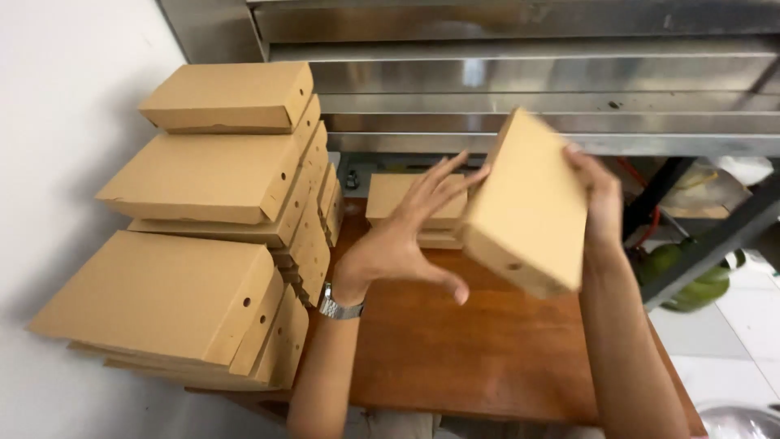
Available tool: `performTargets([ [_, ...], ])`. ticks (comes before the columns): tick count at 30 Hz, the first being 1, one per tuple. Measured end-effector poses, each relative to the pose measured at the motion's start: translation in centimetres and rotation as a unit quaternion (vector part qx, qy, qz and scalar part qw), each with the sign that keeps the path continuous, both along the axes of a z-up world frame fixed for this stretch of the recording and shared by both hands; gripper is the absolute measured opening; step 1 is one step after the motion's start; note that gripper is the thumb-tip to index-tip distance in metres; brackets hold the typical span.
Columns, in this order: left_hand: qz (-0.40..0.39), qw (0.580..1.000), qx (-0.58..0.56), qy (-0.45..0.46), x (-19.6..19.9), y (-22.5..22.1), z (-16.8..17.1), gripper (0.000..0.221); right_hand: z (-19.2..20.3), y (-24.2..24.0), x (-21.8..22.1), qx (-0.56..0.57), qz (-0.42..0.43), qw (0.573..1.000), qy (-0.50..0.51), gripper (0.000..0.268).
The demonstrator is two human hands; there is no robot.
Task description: Folding cardboard food boxes, placing a plastic spoon inside each, and stacking them on a table.
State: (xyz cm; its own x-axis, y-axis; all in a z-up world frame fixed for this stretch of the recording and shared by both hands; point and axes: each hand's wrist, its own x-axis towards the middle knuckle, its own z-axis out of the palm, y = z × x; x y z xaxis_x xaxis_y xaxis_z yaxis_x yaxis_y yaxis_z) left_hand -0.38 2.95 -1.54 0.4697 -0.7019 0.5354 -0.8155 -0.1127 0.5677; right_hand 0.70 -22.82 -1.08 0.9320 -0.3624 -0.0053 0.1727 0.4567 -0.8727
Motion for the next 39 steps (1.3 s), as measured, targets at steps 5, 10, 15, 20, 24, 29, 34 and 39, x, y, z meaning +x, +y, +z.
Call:
performTargets([
  [5,0.079,0.991,-0.074,-0.079,1.1,-2.9,-6.8,0.105,-13.0,-5.9,5.7,-0.283,0.065,0.956,0.034,0.044],
  [10,0.086,0.981,-0.171,-0.042,2.9,-4.0,-10.2,0.064,-8.6,1.8,0.5,0.039,0.26,0.953,0.153,0.08],
  [15,0.12,0.941,-0.307,-0.071,1.0,-3.8,-9.3,0.049,-8.7,1.7,-0.6,0.025,0.255,0.957,0.135,0.077],
  [20,0.177,0.936,-0.279,-0.124,2.5,-4.4,-13.9,0.078,-8.6,1.4,-0.9,0.021,0.249,0.959,0.132,0.075],
  [24,0.207,0.912,-0.332,-0.124,1.4,-4.0,-13.4,0.092,-14.7,-1.6,2.3,-0.016,0.204,0.978,-0.033,0.085],
  [29,0.137,0.935,-0.324,0.052,0.1,-3.6,-10.6,0.061,-17.4,-2.6,2.8,0.021,0.149,0.984,-0.098,0.019],
  [34,0.025,0.807,-0.414,0.421,3.4,-3.7,-16.0,0.074,-14.9,-0.6,0.9,0.025,0.015,0.99,-0.14,0.034],
  [39,0.092,0.808,-0.368,0.452,3.4,-2.1,-14.3,0.076,-12.8,1.0,-1.0,-0.08,-0.158,0.95,-0.257,0.025],
])
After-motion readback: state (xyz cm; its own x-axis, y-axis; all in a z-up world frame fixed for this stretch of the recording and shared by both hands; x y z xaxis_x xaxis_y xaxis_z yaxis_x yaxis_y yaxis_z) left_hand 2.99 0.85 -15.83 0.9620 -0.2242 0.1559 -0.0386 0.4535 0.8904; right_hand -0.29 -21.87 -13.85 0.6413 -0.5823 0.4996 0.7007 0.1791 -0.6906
